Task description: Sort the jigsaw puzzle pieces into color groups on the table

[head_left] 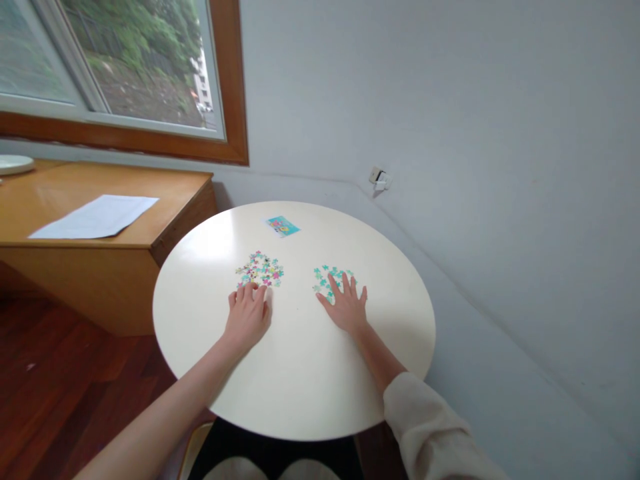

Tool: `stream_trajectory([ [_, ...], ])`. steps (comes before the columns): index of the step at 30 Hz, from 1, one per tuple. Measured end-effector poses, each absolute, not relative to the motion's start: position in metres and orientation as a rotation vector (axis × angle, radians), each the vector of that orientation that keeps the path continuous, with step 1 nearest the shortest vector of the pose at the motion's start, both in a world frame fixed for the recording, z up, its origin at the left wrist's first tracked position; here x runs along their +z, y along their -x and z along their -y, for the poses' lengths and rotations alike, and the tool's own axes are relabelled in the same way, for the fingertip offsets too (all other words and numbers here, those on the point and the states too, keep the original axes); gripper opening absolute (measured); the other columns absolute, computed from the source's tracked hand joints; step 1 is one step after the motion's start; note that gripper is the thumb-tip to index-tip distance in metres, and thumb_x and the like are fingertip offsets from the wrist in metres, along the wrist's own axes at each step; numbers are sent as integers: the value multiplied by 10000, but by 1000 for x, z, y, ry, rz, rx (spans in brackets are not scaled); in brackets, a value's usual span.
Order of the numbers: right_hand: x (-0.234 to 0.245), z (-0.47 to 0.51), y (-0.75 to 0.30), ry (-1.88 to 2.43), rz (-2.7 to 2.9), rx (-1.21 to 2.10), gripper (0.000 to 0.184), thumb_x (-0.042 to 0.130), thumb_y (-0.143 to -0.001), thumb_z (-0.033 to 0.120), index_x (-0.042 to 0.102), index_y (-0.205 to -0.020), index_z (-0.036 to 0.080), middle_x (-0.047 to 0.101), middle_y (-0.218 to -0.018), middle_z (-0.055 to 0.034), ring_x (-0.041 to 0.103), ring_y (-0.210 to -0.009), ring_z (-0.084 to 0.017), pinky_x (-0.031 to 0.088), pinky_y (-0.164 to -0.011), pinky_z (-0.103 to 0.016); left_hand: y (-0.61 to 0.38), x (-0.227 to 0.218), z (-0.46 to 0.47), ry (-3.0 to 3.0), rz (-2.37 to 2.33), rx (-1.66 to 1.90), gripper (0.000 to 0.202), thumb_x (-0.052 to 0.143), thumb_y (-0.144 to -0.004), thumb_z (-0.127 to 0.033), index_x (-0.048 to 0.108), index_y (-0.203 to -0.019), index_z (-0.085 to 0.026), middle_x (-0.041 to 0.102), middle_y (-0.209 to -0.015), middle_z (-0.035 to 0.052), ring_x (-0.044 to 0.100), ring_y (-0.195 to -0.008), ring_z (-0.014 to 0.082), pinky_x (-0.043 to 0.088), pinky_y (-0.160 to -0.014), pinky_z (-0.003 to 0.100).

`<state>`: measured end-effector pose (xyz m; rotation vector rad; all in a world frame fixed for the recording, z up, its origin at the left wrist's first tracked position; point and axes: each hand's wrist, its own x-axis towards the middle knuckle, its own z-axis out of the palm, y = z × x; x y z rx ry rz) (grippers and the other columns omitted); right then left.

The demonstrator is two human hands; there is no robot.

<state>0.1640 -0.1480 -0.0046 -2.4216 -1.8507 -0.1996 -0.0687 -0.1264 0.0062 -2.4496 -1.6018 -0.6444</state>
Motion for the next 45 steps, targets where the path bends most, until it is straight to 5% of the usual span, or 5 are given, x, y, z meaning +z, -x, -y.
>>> stream_trajectory([
  [9,-5,120,-175,2437,1823,-185,642,222,-846,635,234,-1405,319,264,-1469,-96,212,-1340,-309,168,-1017,-570,69,5,124,2468,1614,-658,325,429,-796,-176,531,-1103,-145,517,-1086,151,464,-1008,275,336,-838,414],
  [16,-1,116,-171,2254,1924,-407,666,246,-826,665,265,-1394,318,258,-1471,-92,180,-1349,-296,60,-1039,-576,68,4,123,2474,1624,-632,310,425,-805,-190,531,-1094,-155,517,-1094,145,467,-1004,271,340,-831,410],
  [22,-3,101,-168,2345,1843,-255,622,246,-844,631,301,-1381,321,269,-1465,-106,196,-1344,-314,55,-1030,-593,68,4,123,2468,1610,-662,311,424,-803,-198,529,-1093,-159,523,-1094,149,470,-1004,273,341,-824,413],
  [40,7,67,-189,2509,1810,79,665,111,-839,655,167,-1418,333,200,-1492,-85,159,-1355,-332,134,-1021,-597,67,5,122,2481,1634,-634,303,411,-812,-206,527,-1089,-168,529,-1088,147,472,-983,265,354,-810,408],
  [45,9,103,-207,2468,1798,-233,620,155,-883,579,153,-1429,284,220,-1485,-91,180,-1358,-279,157,-1051,-527,68,6,120,2513,1653,-625,299,411,-808,-192,527,-1082,-173,526,-1084,137,473,-981,262,357,-812,404],
])
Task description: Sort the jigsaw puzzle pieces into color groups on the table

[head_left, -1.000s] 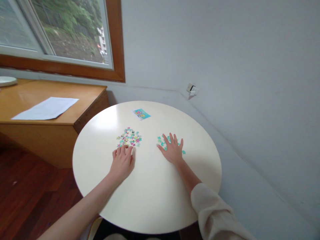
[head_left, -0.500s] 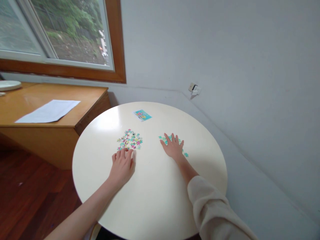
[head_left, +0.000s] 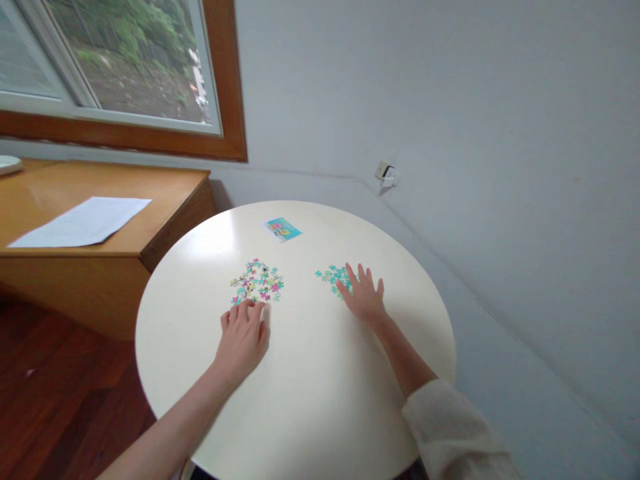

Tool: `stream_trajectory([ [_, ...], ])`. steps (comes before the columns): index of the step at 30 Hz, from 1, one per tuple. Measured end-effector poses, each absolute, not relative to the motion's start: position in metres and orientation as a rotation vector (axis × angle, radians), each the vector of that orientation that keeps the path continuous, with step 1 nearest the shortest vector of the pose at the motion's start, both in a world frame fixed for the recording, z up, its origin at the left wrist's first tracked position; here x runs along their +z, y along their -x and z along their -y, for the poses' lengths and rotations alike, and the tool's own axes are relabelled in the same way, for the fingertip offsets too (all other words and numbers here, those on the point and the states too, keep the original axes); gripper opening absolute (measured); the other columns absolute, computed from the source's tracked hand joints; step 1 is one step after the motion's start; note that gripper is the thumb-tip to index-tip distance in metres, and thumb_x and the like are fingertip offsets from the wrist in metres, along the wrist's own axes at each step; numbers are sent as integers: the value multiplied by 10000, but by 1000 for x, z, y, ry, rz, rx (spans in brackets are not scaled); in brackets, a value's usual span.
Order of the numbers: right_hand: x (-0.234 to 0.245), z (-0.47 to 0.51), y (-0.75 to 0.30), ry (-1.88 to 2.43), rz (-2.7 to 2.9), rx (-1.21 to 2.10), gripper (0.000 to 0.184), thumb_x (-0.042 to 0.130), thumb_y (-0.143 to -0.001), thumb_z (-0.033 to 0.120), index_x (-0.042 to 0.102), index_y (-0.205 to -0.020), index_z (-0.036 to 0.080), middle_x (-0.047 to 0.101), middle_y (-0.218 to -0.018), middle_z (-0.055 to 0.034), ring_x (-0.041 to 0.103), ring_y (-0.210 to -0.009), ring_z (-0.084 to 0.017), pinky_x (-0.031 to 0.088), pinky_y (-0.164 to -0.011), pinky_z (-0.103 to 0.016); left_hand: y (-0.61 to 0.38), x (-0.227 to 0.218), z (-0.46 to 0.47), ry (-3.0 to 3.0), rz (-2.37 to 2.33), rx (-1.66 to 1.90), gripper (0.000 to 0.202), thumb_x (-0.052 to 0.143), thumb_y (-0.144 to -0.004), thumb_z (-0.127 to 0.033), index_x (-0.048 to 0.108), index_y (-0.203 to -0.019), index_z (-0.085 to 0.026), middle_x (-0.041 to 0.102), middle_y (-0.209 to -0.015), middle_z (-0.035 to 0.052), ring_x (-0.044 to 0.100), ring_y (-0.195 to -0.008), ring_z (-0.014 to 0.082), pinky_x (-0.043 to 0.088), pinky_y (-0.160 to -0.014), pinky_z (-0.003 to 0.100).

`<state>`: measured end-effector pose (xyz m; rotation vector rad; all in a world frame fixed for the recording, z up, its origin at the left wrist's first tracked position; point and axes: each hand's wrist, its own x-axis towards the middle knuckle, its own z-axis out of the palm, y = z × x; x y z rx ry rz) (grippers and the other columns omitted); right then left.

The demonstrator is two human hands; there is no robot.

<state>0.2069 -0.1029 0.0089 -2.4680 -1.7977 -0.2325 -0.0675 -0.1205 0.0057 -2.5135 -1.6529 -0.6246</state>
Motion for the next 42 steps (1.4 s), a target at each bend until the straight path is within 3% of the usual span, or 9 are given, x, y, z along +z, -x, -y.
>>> stream_trajectory([
  [6,-11,141,-224,2526,1771,-223,666,239,-873,580,92,-1437,258,181,-1494,-105,182,-1357,-274,217,-1048,-472,68,6,118,2556,1674,-600,282,401,-812,-185,539,-1057,-171,529,-1060,133,477,-967,257,360,-806,402],
  [14,-6,105,-210,2430,1918,-251,683,282,-849,612,127,-1430,289,179,-1495,-101,155,-1359,-303,212,-1029,-530,68,5,116,2570,1700,-614,297,418,-792,-175,539,-1064,-174,526,-1085,136,471,-985,258,356,-817,407],
  [20,0,84,-202,2343,2018,-293,698,307,-814,659,136,-1417,351,150,-1506,-69,95,-1366,-327,131,-1026,-583,68,3,115,2563,1710,-648,305,427,-787,-179,545,-1069,-181,531,-1086,133,473,-990,258,354,-821,410],
  [25,0,68,-198,2290,2064,-207,632,285,-827,653,171,-1396,402,151,-1506,-54,90,-1369,-323,101,-1012,-620,68,2,114,2564,1711,-653,312,423,-785,-171,547,-1071,-180,529,-1089,131,478,-984,257,352,-820,412],
  [32,0,53,-197,2350,2106,-44,536,197,-862,625,175,-1372,462,175,-1502,-5,153,-1360,-303,144,-986,-646,67,4,114,2575,1724,-650,311,408,-793,-174,545,-1071,-185,529,-1093,132,472,-977,252,354,-809,408],
  [42,2,31,-193,2372,2016,33,535,208,-863,614,213,-1372,448,182,-1500,-24,142,-1364,-302,132,-986,-657,67,3,113,2585,1734,-637,302,405,-792,-177,547,-1059,-187,531,-1078,123,476,-971,256,356,-807,414],
])
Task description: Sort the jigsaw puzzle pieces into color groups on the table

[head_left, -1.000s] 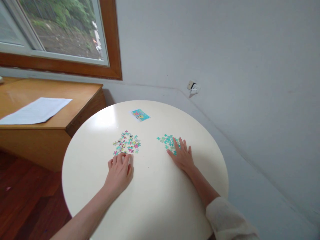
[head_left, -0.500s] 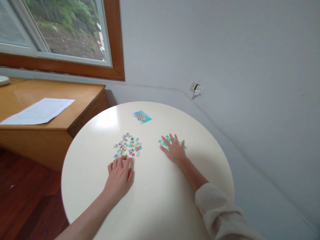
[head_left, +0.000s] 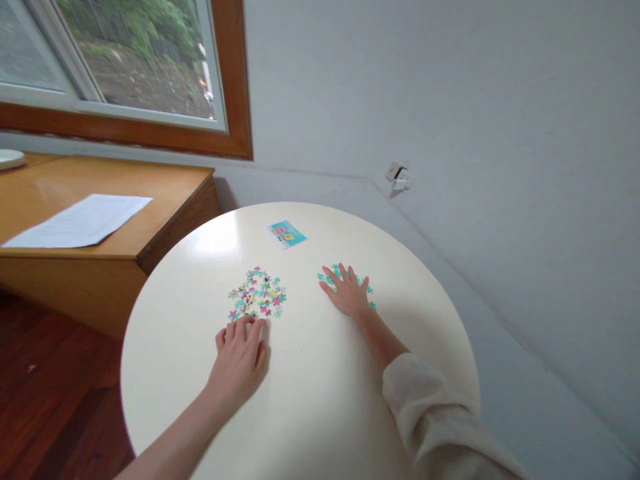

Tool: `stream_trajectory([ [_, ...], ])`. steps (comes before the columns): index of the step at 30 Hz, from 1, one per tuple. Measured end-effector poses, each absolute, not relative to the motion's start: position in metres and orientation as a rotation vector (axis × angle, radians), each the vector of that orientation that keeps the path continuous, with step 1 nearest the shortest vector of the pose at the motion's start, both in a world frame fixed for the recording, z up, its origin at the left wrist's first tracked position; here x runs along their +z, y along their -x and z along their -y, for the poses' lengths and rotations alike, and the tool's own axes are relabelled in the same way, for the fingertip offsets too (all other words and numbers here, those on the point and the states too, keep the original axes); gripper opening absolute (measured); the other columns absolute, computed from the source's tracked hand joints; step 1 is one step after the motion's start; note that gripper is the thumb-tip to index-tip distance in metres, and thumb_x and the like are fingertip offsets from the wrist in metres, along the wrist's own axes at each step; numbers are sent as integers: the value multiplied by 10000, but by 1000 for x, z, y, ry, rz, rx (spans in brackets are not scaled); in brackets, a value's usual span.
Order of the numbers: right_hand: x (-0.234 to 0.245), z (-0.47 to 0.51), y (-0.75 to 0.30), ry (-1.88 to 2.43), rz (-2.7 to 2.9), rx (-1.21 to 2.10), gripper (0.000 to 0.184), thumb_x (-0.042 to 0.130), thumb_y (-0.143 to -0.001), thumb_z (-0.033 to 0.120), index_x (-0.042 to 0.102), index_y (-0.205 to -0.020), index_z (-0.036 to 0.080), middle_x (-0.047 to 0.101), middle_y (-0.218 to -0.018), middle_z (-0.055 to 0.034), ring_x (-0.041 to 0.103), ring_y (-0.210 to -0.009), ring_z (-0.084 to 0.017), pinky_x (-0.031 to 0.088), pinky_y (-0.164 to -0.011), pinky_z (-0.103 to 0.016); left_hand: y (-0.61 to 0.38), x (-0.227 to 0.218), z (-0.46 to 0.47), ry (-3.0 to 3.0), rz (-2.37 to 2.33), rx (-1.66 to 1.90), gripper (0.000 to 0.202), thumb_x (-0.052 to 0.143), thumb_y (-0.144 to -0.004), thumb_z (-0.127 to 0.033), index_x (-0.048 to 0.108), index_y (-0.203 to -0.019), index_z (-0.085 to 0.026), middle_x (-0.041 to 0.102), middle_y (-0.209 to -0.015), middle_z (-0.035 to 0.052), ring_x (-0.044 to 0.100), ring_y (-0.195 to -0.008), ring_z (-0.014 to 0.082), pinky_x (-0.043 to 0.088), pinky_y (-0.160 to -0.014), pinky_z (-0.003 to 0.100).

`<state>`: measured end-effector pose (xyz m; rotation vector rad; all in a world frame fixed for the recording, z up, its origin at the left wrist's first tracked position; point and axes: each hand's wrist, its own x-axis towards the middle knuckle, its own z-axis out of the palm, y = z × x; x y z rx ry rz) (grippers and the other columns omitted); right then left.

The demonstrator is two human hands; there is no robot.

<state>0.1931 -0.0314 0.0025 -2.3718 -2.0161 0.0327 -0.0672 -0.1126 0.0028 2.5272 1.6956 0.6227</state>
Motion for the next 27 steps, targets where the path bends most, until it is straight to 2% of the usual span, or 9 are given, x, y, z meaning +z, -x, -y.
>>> stream_trajectory([
  [5,5,23,-193,2373,1995,76,536,214,-864,609,227,-1372,439,181,-1500,-33,134,-1365,-310,122,-991,-657,66,5,114,-2525,-1703,614,293,399,-796,-168,540,-1052,-184,528,-1077,124,472,-971,253,353,-812,412],
  [9,14,24,-199,2380,2018,166,597,192,-856,631,170,-1402,390,187,-1497,-70,141,-1366,-303,146,-1016,-617,66,5,114,-2520,-1708,638,294,398,-795,-161,529,-1056,-191,521,-1078,124,467,-982,255,358,-819,420],
  [14,16,59,-213,2363,2004,-154,588,214,-891,553,146,-1424,314,182,-1496,-92,159,-1365,-283,180,-1044,-549,69,-1,111,-2515,-1564,783,323,390,-780,-133,487,-1086,-168,508,-1067,128,460,-1018,247,387,-876,443],
  [17,5,83,-220,2423,1988,-202,587,224,-899,525,136,-1429,290,168,-1499,-89,169,-1363,-278,216,-1042,-531,70,-2,110,-2532,-1492,869,341,377,-780,-108,456,-1107,-165,479,-1127,136,417,-1115,254,340,-976,496],
  [20,-6,87,-222,2428,1960,-213,605,222,-894,536,128,-1432,275,177,-1497,-93,171,-1361,-284,228,-1043,-521,70,-1,111,-2537,-1486,888,345,375,-799,-120,437,-1138,-141,415,-1222,172,361,-1201,277,321,-1010,520],
  [23,-9,73,-220,2411,1951,-209,627,230,-880,568,142,-1430,279,194,-1491,-102,175,-1357,-298,225,-1041,-527,72,-1,111,-2535,-1554,849,386,366,-847,-200,399,-1225,-126,350,-1312,199,286,-1279,310,323,-1012,530],
  [27,-6,50,-217,2376,2014,-213,631,226,-868,593,129,-1426,315,178,-1496,-93,151,-1358,-321,233,-996,-594,79,-6,111,-2525,-1710,668,588,387,-854,-466,315,-1343,-149,314,-1385,200,157,-1344,359,299,-1012,554],
])
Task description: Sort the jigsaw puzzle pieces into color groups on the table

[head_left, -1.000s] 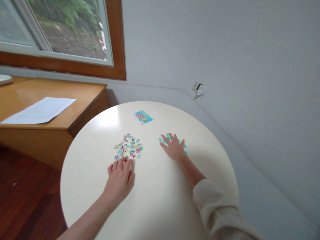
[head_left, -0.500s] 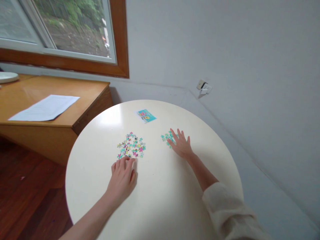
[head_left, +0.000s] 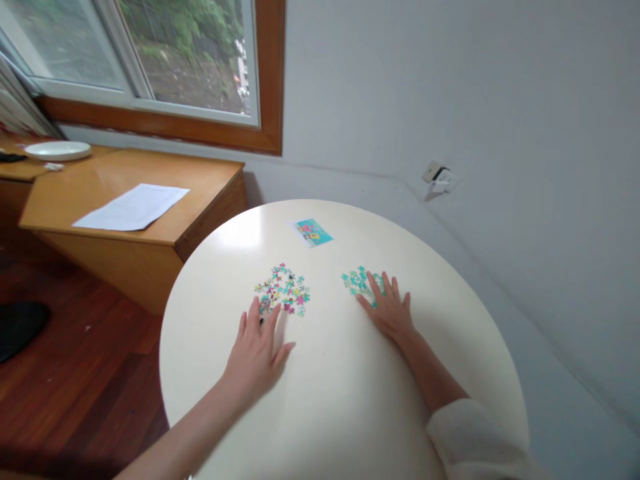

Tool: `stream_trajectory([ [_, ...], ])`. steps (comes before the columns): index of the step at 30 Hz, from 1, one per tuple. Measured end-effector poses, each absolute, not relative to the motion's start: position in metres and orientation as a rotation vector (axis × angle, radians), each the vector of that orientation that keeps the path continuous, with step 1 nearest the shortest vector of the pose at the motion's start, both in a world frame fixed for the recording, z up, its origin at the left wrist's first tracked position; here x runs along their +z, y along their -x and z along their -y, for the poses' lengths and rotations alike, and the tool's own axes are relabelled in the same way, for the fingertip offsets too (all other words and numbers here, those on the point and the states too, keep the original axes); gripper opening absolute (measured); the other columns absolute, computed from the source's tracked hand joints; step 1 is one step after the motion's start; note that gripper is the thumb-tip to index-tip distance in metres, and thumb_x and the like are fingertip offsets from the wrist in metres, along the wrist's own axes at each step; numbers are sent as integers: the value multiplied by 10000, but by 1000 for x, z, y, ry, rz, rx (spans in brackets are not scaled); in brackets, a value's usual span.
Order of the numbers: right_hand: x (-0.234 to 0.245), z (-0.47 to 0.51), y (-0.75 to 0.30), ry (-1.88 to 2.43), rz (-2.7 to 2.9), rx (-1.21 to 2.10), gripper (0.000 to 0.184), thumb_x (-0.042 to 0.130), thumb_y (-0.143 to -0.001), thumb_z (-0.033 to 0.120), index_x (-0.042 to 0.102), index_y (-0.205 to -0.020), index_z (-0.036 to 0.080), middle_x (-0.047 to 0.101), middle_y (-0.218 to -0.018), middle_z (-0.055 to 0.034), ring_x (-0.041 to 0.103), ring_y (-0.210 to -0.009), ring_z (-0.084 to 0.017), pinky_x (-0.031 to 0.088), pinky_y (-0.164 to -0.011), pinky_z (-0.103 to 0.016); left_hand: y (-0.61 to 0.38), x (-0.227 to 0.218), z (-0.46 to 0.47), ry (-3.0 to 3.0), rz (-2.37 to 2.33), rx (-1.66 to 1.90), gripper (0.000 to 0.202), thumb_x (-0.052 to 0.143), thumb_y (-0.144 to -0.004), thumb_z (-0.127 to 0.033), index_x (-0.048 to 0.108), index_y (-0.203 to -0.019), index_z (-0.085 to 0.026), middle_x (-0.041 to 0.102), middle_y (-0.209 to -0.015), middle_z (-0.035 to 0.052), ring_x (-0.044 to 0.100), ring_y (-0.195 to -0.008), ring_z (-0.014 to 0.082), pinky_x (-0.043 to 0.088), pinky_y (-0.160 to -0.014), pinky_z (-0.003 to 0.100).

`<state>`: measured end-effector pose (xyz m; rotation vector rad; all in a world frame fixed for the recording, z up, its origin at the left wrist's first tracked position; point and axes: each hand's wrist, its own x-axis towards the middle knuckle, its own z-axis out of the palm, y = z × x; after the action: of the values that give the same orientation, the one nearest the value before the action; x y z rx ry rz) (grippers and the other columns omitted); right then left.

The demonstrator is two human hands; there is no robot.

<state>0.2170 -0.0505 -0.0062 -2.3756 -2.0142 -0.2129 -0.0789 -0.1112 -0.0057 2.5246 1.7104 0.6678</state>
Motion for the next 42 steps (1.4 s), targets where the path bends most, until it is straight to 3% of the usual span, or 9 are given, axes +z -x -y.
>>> stream_trajectory([
  [6,-4,30,-212,2353,2105,-213,661,230,-847,628,69,-1423,349,137,-1508,-63,114,-1360,-345,170,-987,-642,93,-7,100,-2521,-1791,490,841,377,-746,-702,242,-1406,-199,142,-1481,186,90,-1354,385,246,-1029,545],
  [11,-3,22,-208,2353,2112,-108,630,233,-834,654,187,-1401,383,215,-1489,-45,171,-1350,-340,191,-961,-673,99,0,69,-2585,-1716,419,874,379,-696,-755,272,-1402,-251,57,-1503,156,83,-1353,394,142,-1049,571],
  [14,-2,21,-207,2355,2123,-101,616,229,-836,654,220,-1391,387,233,-1484,-39,194,-1345,-330,211,-963,-661,100,1,51,-2679,-1585,417,917,400,-656,-779,285,-1399,-255,80,-1503,143,85,-1355,388,96,-1062,562],
  [20,-3,21,-207,2317,2136,-174,628,228,-852,622,141,-1415,357,170,-1501,-52,122,-1364,-328,211,-969,-650,98,5,22,-2803,-1339,375,828,418,-675,-755,295,-1382,-341,88,-1511,81,78,-1356,385,33,-1062,564],
  [24,-3,18,-206,2341,2167,-117,583,210,-861,608,173,-1401,391,212,-1490,-36,184,-1348,-333,198,-958,-673,90,12,5,-2805,-1249,304,755,392,-712,-735,290,-1372,-383,76,-1513,69,63,-1360,379,15,-1053,580],
  [32,-4,19,-205,2269,2155,-209,578,249,-877,562,169,-1411,355,179,-1498,-59,134,-1363,-326,203,-978,-646,77,11,-11,-2807,-1158,123,658,305,-787,-689,251,-1378,-405,162,-1501,53,150,-1355,341,68,-1052,569],
  [42,-3,17,-206,2274,2203,-104,549,238,-878,574,208,-1395,389,206,-1492,-42,187,-1354,-311,186,-1006,-612,74,9,-1,-2831,-1134,220,605,296,-824,-640,354,-1352,-349,270,-1463,90,242,-1333,311,106,-1065,521],
])
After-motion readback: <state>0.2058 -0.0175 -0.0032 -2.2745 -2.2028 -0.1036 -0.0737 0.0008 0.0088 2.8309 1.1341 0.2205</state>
